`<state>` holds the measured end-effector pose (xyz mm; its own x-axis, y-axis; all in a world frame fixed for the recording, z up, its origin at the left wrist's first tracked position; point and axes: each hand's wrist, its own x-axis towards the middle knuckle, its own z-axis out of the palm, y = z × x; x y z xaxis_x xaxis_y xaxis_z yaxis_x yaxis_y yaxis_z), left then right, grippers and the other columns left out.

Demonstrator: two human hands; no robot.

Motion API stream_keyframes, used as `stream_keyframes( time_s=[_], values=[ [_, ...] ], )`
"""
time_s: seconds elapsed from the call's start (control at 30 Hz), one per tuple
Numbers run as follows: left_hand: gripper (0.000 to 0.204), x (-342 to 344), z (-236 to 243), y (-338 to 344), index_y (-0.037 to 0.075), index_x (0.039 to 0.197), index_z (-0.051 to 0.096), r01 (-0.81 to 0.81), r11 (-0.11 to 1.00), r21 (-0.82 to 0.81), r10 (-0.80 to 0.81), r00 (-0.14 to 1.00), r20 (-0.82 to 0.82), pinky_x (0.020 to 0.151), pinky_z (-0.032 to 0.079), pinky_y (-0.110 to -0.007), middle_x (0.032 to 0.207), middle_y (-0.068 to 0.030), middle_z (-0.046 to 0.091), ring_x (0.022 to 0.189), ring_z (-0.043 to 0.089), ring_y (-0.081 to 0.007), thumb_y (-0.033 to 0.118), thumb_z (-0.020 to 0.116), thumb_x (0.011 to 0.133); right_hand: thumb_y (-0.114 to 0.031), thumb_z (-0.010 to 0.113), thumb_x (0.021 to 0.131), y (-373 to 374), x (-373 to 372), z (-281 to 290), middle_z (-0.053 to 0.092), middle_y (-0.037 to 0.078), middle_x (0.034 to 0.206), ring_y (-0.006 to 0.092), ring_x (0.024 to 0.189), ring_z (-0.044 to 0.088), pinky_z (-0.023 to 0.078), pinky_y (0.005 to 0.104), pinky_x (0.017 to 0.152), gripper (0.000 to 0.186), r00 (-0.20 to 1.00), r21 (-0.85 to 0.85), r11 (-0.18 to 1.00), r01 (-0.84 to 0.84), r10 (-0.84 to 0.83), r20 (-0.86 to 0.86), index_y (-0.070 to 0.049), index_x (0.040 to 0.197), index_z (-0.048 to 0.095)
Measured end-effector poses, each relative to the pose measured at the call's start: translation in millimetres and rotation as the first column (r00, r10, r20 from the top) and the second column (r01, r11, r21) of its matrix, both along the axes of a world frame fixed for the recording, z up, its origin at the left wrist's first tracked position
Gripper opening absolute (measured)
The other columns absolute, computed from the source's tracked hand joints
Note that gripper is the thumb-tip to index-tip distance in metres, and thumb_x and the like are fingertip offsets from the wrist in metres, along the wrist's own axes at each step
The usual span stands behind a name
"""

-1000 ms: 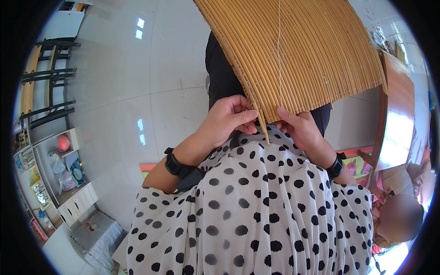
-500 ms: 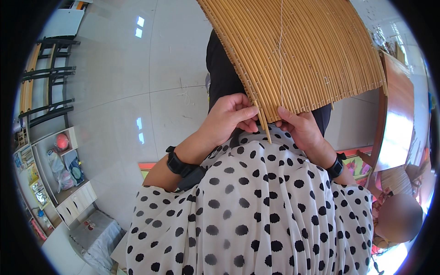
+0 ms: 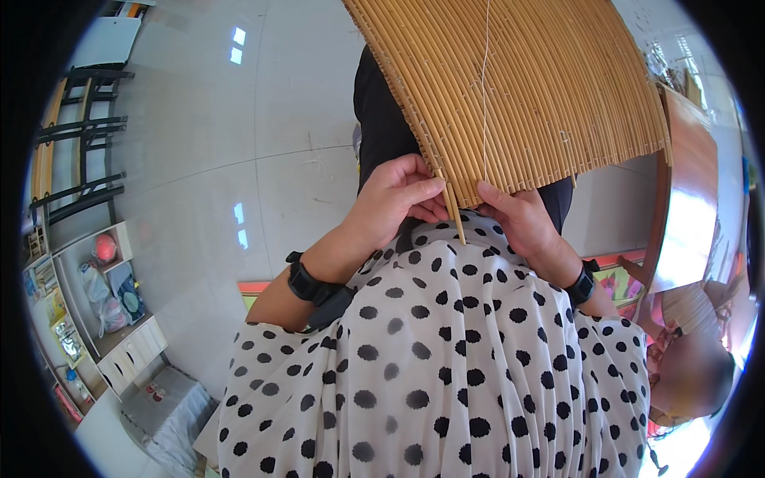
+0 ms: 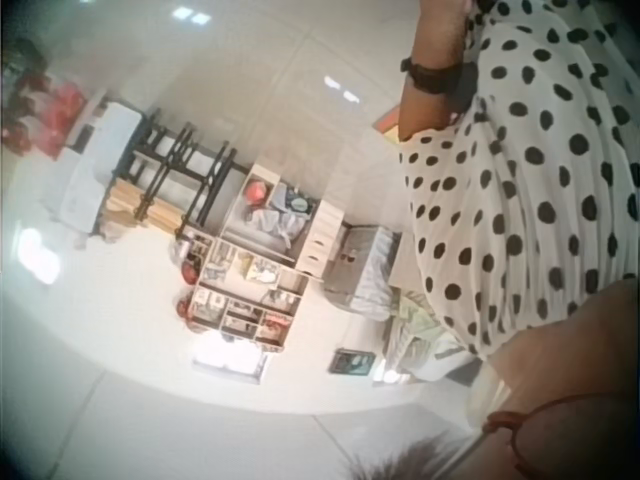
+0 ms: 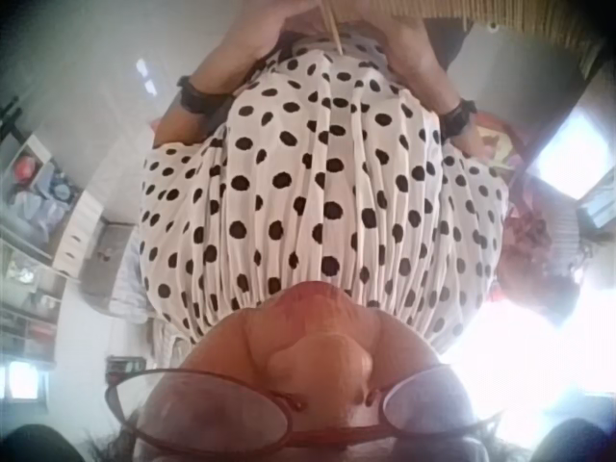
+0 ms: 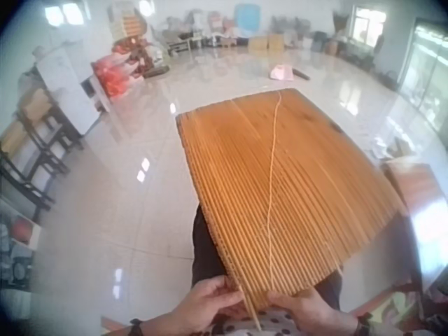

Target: The person sits on the floor and weaves a thin bamboo strip into a partially finished bamboo mat using a needle and thread. They pull the strip through the existing weave and secure it by stitching along the edge.

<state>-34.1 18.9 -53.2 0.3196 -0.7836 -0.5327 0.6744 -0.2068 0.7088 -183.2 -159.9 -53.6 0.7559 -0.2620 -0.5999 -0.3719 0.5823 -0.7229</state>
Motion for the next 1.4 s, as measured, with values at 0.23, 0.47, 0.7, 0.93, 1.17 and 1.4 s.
stream_keyframes(
  time_s=[0.23,0.47,0.7,0.93,1.17,1.4],
  values=[
    [0.026,1,0,1,0.000,0.118,0.060,0.019,1.000,-0.011,-0.019,0.999,0.034,0.075,0.060,-0.029,0.104,-0.0089,0.070,0.086,0.072,-0.0178,0.019,0.063,0.100,-0.021,0.076,0.091,0,-1,-3,0.066,0.002,0.112,0.0114,0.094,0.062,0.049,0.0267,0.077,0.042,1.000,0.015,1.000,0.003,-0.004,0.021,-0.007,0.127,0.060],
    [0.030,-4,-5,1,-0.001,0.123,0.060,0.002,0.999,-0.044,-0.002,1.000,-0.003,0.078,0.059,-0.031,0.108,-0.0068,0.068,0.092,0.070,-0.0188,0.019,0.064,0.100,-0.014,0.075,0.092,3,-2,-8,0.067,0.002,0.111,0.0116,0.093,0.063,0.050,0.0264,0.076,0.040,0.998,0.030,0.998,0.062,-0.063,0.023,-0.008,0.128,0.060],
    [0.028,-10,1,-2,-0.001,0.121,0.060,-0.035,0.999,-0.041,0.037,0.998,0.054,0.073,0.055,-0.026,0.101,-0.0078,0.072,0.083,0.070,-0.0139,0.019,0.061,0.102,-0.018,0.070,0.096,-4,-10,-14,0.063,0.007,0.129,0.0194,0.113,0.062,0.052,0.0364,0.092,0.051,0.998,-0.009,0.998,-0.057,0.057,-0.025,-0.006,0.141,0.049],
    [0.032,-7,-6,-2,-0.001,0.126,0.056,-0.007,0.998,-0.059,0.011,0.998,0.067,0.080,0.058,-0.032,0.111,-0.0095,0.070,0.093,0.070,-0.0176,0.016,0.062,0.099,-0.022,0.070,0.096,-4,-11,-13,0.062,0.006,0.129,0.0193,0.111,0.062,0.051,0.0352,0.090,0.052,0.998,0.031,0.998,-0.056,0.056,0.025,-0.007,0.141,0.049],
    [0.030,-4,-4,-5,-0.003,0.121,0.058,-0.025,0.995,-0.094,0.030,0.998,0.056,0.076,0.059,-0.029,0.104,-0.0091,0.070,0.085,0.070,-0.0160,0.018,0.062,0.099,-0.024,0.074,0.094,0,-7,-9,0.066,0.001,0.106,0.0119,0.087,0.064,0.053,0.0273,0.077,0.036,1.000,0.152,0.988,-0.010,0.008,0.012,-0.008,0.123,0.060],
    [0.029,-3,-6,-4,-0.001,0.117,0.059,-0.034,0.996,-0.077,0.040,0.997,0.073,0.073,0.058,-0.028,0.099,-0.0074,0.070,0.080,0.069,-0.0142,0.021,0.063,0.098,-0.024,0.075,0.094,-3,-12,6,0.068,0.001,0.096,0.0072,0.081,0.060,0.050,0.0226,0.073,0.030,0.960,0.054,0.959,-0.279,0.278,0.018,-0.003,0.112,0.067]
  ],
)
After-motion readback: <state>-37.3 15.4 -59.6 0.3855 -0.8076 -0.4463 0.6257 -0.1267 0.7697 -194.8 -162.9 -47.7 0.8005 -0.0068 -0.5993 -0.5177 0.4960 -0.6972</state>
